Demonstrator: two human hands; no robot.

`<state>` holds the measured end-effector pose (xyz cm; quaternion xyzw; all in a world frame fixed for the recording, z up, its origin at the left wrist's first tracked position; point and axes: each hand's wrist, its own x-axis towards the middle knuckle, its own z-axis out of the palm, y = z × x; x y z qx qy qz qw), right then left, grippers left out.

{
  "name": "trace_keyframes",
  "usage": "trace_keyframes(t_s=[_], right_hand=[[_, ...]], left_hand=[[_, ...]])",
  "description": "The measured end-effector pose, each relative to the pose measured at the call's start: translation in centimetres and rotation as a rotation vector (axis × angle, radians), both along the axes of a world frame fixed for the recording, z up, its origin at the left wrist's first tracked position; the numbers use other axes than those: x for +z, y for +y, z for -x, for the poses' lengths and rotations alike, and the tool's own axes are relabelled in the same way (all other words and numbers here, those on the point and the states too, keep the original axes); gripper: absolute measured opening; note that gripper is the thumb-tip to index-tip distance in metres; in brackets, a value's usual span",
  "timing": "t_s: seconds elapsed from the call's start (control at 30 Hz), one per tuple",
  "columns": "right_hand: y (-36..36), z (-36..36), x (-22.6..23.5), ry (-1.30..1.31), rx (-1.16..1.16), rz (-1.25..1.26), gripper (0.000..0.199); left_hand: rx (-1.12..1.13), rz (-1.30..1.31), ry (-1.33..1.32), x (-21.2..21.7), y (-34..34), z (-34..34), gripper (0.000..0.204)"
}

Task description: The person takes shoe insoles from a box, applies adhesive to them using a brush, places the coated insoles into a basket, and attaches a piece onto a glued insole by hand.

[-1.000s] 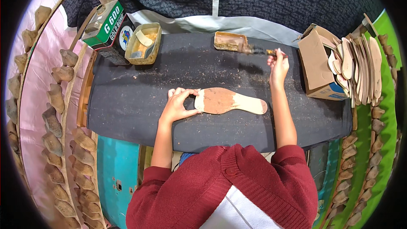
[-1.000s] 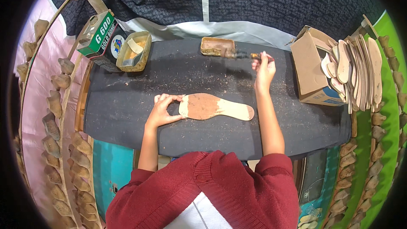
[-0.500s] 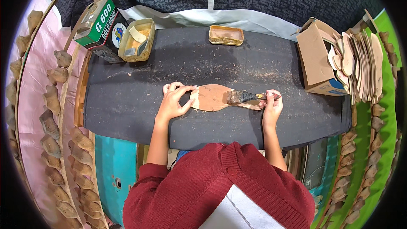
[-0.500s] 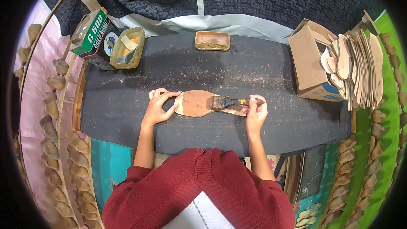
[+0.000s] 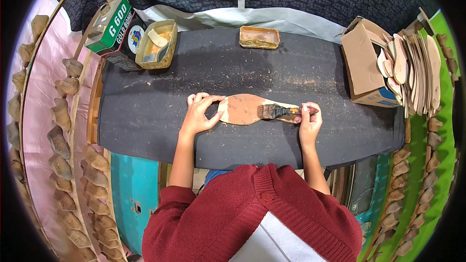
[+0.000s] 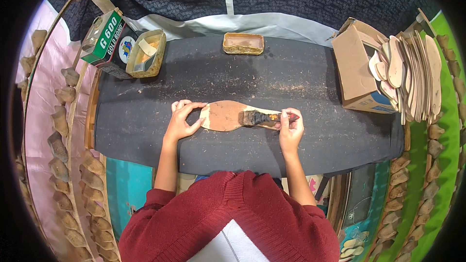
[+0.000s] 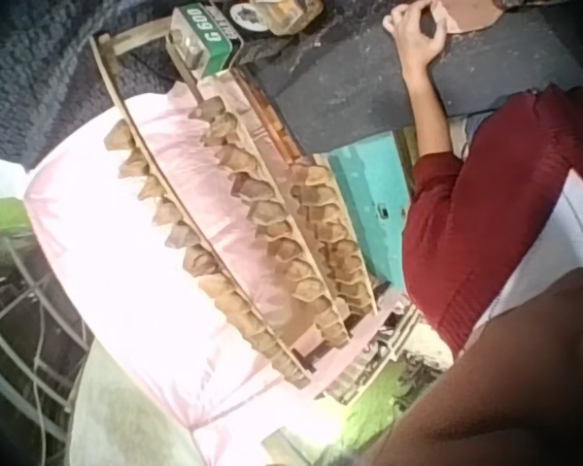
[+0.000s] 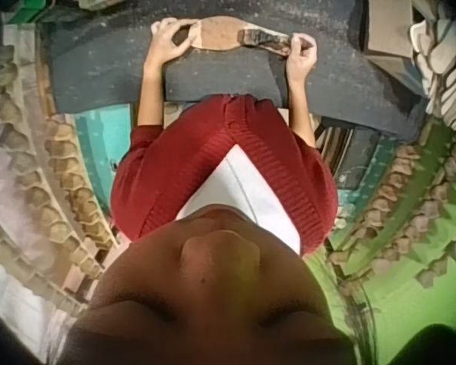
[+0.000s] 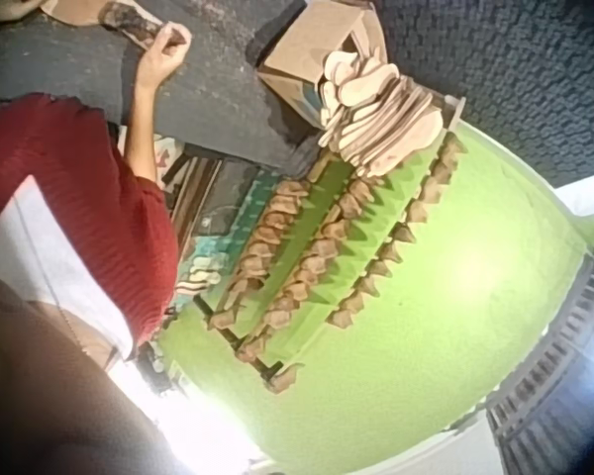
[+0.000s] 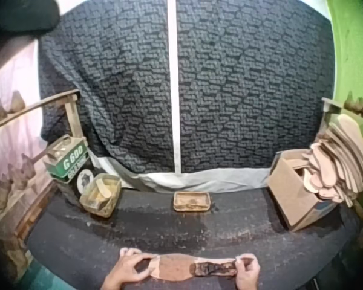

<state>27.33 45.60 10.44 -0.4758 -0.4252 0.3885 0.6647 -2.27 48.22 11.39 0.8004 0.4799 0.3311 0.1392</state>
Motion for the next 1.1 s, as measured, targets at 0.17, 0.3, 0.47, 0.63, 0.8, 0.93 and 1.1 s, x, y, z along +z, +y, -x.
trace_keyframes(t_s=[0.17, 0.3, 0.47, 0.63, 0.8, 0.93, 1.1], right_hand=[[-0.4, -2.0, 0.3, -0.091, -0.034, -0.033, 0.011], [-0.4, -4.0, 1.1, -0.12, -0.073, -0.012, 0.012], [-0.3, -4.3, 1.8, -0.103, -0.06, -0.026, 0.012], [-0.2, -2.5, 1.6, -0.05, 0.075, -0.004, 0.012], [0.1, -2.7, 1.1, -0.086, 0.214, -0.007, 0.012], [0.6, -5.6, 1.2, -0.151, 0.125, -0.025, 0.009], [0.8, -7.9, 2.0, -0.105, 0.054, -0.054, 0.008]], left_hand=[[0.009, 0.003, 0.008, 0.1, -0.4, 0.0, 0.037], [0.044, 0.028, -0.019, 0.2, -0.6, -0.7, 0.035], [0.113, 0.059, 0.008, 0.5, -1.7, -1.5, 0.033], [0.205, 0.011, 0.08, 0.5, -3.6, -3.2, 0.031], [0.274, 0.017, 0.099, 0.1, -5.5, -3.8, 0.034], [0.355, -0.005, 0.15, 0.1, -6.3, -4.8, 0.032], [0.424, 0.005, 0.08, -0.6, -7.6, -5.7, 0.031]])
